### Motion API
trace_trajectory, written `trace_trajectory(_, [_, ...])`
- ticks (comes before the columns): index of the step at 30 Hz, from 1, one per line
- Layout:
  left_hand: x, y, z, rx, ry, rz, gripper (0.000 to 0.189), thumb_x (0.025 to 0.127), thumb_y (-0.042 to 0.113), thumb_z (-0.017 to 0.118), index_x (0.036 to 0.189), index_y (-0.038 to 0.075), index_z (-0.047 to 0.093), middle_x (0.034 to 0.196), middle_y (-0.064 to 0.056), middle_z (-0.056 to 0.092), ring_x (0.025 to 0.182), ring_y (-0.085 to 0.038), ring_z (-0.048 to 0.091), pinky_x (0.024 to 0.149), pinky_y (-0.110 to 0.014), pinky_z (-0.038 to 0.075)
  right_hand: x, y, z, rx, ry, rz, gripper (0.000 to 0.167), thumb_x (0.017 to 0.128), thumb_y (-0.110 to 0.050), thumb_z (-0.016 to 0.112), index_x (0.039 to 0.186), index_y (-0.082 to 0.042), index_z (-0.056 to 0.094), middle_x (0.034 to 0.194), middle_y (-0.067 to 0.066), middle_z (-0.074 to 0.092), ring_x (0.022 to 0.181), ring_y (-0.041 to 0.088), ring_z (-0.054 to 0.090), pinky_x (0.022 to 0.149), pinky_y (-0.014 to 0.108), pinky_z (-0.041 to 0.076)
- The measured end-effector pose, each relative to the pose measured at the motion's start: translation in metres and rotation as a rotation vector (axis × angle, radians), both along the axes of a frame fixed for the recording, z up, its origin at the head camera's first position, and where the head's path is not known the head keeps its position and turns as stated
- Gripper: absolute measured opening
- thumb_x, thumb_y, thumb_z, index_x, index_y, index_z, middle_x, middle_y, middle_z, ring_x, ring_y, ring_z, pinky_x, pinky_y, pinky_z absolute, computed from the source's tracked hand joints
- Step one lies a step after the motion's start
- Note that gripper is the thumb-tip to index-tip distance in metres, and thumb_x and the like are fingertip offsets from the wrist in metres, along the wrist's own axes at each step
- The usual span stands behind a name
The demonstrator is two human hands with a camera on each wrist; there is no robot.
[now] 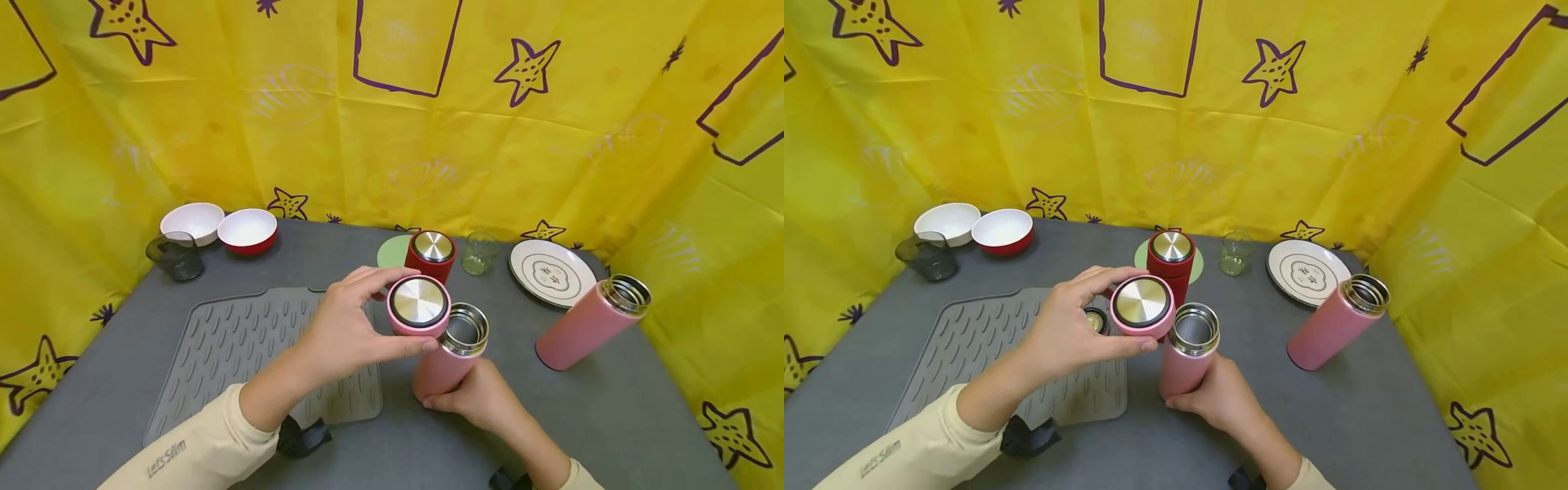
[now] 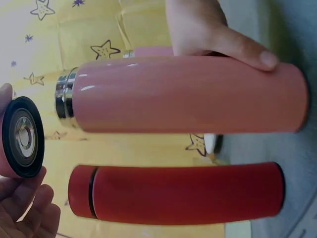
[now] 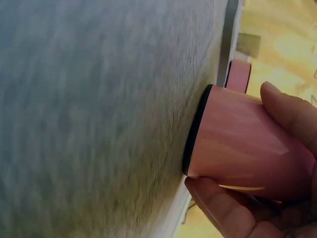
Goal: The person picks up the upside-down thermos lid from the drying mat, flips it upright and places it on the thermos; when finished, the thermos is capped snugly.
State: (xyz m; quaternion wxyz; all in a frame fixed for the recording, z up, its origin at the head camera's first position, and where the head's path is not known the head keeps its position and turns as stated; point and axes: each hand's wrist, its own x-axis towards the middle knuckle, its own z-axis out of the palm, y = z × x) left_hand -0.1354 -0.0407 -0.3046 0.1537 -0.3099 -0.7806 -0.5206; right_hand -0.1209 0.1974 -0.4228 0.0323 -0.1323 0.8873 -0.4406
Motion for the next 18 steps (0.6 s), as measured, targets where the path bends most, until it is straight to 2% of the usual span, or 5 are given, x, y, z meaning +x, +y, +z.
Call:
trace_trajectory(7, [-0.007,0.023,0.004,-0.007,-0.014,-0.047,0.068,0.063,0.038,0.093,0.123,0.021,0.067,0.112,0.013,0.063,0.104,-0.008,0.053,0.082,-0.032,0.05,0.005,-0.006,0.001,0.008,-0.022,0.007,0.06,0.058,-0.023,0.096,0.109,-0.016,0.065,0.091,-0.011,0.066,0.082,0.009,0.063,0.076,0.031,0.052])
trace_trajectory(18, [-0.013,0.039,-0.001,-0.103,-0.016,-0.033,0.065,0.063,0.046,0.091,0.119,0.024,0.067,0.108,0.013,0.063,0.101,-0.004,0.053,0.082,-0.03,0.05,0.005,-0.008,0.002,0.029,-0.014,0.015,0.058,0.059,-0.024,0.095,0.108,-0.016,0.065,0.091,-0.012,0.066,0.083,0.008,0.062,0.076,0.031,0.052])
